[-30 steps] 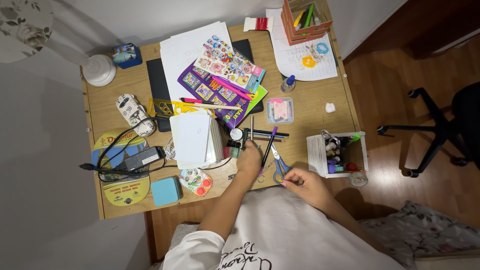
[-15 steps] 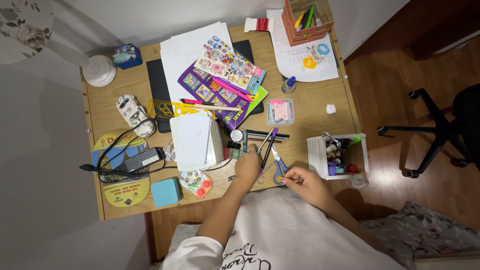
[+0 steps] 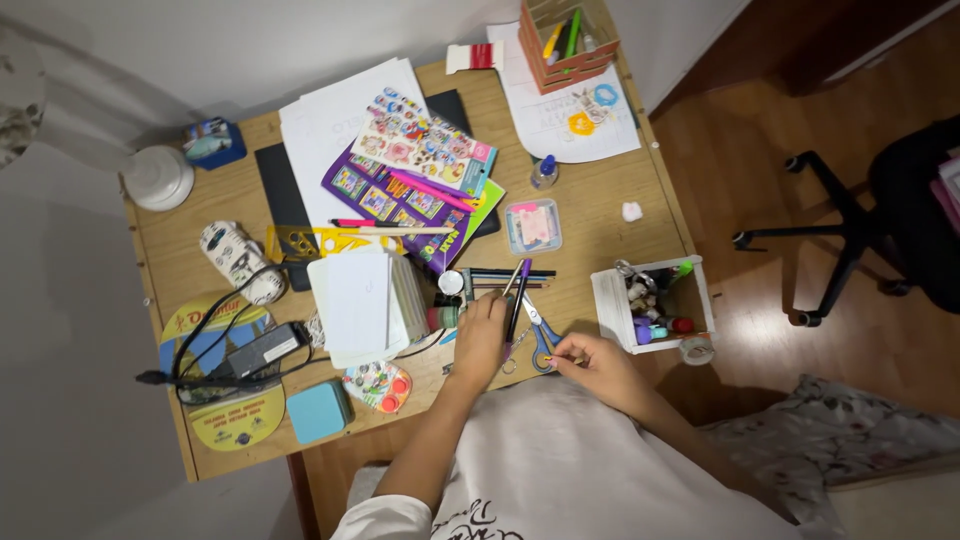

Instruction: Organize stationery items, stickers, and tools into a white container on a desk.

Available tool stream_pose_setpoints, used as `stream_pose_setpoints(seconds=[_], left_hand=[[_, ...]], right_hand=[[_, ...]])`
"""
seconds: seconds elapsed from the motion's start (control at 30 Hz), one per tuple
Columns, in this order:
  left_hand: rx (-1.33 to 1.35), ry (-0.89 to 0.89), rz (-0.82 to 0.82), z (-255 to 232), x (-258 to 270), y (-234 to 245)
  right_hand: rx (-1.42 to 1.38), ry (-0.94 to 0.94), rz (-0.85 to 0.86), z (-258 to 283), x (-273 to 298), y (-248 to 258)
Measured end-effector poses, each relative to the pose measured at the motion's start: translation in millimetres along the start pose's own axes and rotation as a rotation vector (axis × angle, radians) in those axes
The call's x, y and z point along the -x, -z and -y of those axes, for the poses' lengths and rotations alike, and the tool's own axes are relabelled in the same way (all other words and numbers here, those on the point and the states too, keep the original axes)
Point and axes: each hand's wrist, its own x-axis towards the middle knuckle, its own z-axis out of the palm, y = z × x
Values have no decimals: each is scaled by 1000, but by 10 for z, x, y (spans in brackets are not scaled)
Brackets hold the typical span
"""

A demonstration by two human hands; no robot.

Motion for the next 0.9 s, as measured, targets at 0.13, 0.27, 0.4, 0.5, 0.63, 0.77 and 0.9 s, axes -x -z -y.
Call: stream_pose_setpoints(seconds=[0.13,0.27,0.4,0.5,0.63,0.77,0.9], left_hand=[[-34,25,74,-22,-120,-85],[9,-59,-18,-93,-270,-75],[-10,-56,-25,-27,-337,-144],[-69,71,236,62,-318,-196],[-32,57,326,-33,-253,-145],[-132,49,352,-103,-239,-128],[-178,73,415,-92,-239,-230]], right_hand=[[-6,4,-47,-18,68,24],[-93,36,-85,-117,136,58],[-134,182,-109,-294,158,97],[204,158,-190,-565,140,149],[222,187,-220,-648,180,90],[-61,99,-267,-450,234,-11],[-71,88,-261,-244,374,-62]])
